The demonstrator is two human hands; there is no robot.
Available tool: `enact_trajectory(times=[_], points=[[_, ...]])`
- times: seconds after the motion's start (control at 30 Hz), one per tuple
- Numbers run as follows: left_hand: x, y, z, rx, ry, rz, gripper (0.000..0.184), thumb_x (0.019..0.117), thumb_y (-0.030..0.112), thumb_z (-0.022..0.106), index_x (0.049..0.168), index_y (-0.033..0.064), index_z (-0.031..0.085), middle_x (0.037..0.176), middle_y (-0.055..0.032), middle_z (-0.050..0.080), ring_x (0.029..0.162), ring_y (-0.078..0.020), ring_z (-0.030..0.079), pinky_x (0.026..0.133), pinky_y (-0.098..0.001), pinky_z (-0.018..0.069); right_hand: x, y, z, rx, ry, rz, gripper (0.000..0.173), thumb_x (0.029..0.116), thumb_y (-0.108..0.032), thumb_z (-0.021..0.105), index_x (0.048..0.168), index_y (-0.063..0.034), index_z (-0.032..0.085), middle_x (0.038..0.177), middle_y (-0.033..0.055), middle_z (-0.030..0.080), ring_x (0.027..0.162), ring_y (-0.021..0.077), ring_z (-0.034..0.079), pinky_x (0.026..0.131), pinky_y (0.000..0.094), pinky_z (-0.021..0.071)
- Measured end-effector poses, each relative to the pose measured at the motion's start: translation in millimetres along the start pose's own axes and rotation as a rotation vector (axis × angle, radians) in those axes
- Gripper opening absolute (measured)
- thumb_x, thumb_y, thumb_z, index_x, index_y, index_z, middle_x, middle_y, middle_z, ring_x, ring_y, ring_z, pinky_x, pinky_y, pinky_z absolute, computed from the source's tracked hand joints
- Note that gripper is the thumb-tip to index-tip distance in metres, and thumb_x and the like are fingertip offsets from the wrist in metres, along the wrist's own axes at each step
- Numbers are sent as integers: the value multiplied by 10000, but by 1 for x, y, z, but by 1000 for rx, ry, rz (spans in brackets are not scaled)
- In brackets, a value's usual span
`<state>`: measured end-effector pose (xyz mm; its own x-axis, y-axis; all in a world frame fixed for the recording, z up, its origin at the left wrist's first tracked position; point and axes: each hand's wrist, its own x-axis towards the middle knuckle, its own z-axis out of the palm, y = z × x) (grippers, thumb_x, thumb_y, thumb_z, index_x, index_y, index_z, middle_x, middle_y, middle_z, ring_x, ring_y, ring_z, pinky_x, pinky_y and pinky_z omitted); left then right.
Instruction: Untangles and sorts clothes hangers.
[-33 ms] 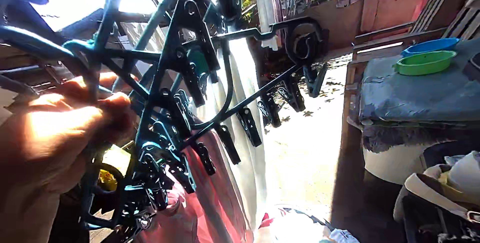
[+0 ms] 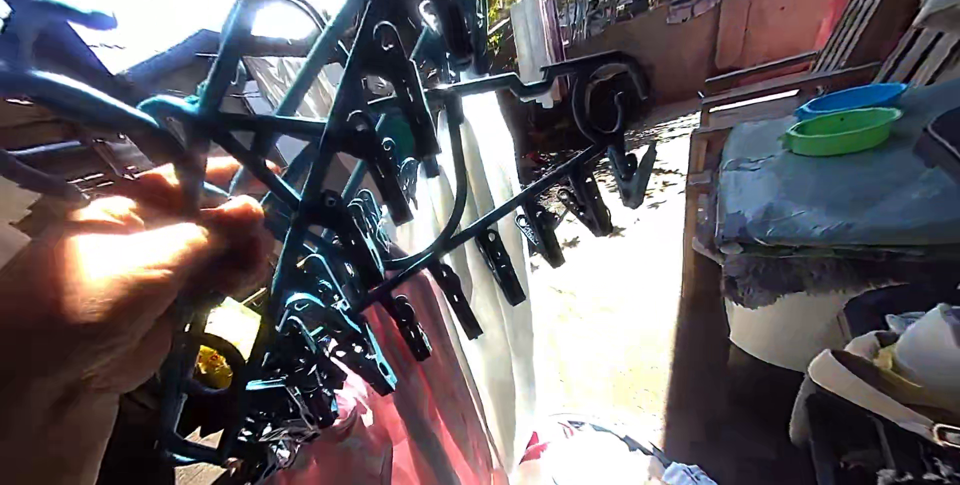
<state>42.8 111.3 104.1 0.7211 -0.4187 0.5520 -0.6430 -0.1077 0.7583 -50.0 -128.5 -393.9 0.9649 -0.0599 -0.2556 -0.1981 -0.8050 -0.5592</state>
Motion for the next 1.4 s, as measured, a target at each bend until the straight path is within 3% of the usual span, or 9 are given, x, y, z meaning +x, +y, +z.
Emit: enact_trajectory(times=[0.07, 0.13, 0.23, 0.3, 0.5, 0.6, 1.03, 1.23, 1.4], points=[[4, 4, -3, 4, -48, 22, 244, 1005, -31, 484, 1105, 123, 645, 692, 62, 642, 485, 17, 528, 435, -105, 440, 0, 11, -38, 142, 6, 137, 626, 878, -315, 775, 1421, -69, 584, 1413, 207, 595, 1334, 407, 536, 1092, 653, 391], [10, 3, -7, -7, -115, 64, 273, 983, -32, 470, 1116, 117, 657, 687, 58, 655, 479, 12, 540, 443, -113, 458, -17, 2, -94, 340, 339, 227, 403, 1037, -347, 580, 1333, -87, 662, 1288, 166, 686, 1228, 340, 639, 1065, 582, 465], [17, 3, -2, -33, -203, 29, 285, 986, -52, 442, 1165, 74, 626, 686, 23, 638, 482, -8, 542, 452, -123, 463, -62, -48, -187, 506, 1157, -106, 288, 1021, -189, 609, 1193, 21, 705, 1143, 173, 720, 1030, 263, 711, 932, 457, 570], [17, 4, 6, 7, -251, -23, 307, 985, -85, 406, 1157, 52, 620, 672, 12, 636, 482, -18, 544, 455, -130, 462, -84, -73, -237, 609, 1371, -398, 313, 1007, -140, 586, 1243, 55, 650, 1179, 143, 700, 1047, 161, 691, 941, 349, 567], [5, -4, 16, 107, -435, -131, 268, 957, -139, 410, 999, 34, 610, 610, 27, 603, 484, -25, 556, 471, -132, 464, -118, -113, -307, 1194, 1004, -838, 255, 1057, -195, 455, 1169, -101, 664, 1044, -22, 744, 972, 70, 703, 851, 246, 584], [4, -10, 13, 141, -442, -118, 258, 927, -146, 449, 912, 71, 587, 598, 39, 618, 483, -30, 573, 472, -151, 480, -124, -115, -311, 1145, 863, -987, 331, 952, -368, 698, 1170, -119, 709, 1044, 18, 770, 972, 118, 729, 871, 286, 597], [5, -33, -13, 60, -527, -150, 277, 858, -127, 492, 811, 108, 630, 576, 5, 643, 476, -52, 589, 467, -162, 481, -126, -144, -303, 876, 902, -961, 130, 974, -213, 642, 954, -159, 758, 904, -42, 766, 866, 45, 720, 819, 240, 601], [-1, -30, -16, 40, -492, -166, 284, 879, -137, 458, 820, 88, 620, 569, -2, 604, 463, -47, 547, 450, -151, 443, -140, -162, -303, 725, 819, -775, 290, 837, -125, 783, 1113, -111, 696, 989, -52, 751, 922, 23, 708, 837, 209, 596], [1, -35, -18, 25, -557, -160, 221, 912, -48, 495, 898, 83, 672, 594, -11, 613, 472, -47, 555, 444, -147, 447, -146, -179, -299, 782, 855, -782, 54, 910, -108, 717, 957, -133, 728, 868, -52, 750, 835, 18, 708, 792, 194, 592]])
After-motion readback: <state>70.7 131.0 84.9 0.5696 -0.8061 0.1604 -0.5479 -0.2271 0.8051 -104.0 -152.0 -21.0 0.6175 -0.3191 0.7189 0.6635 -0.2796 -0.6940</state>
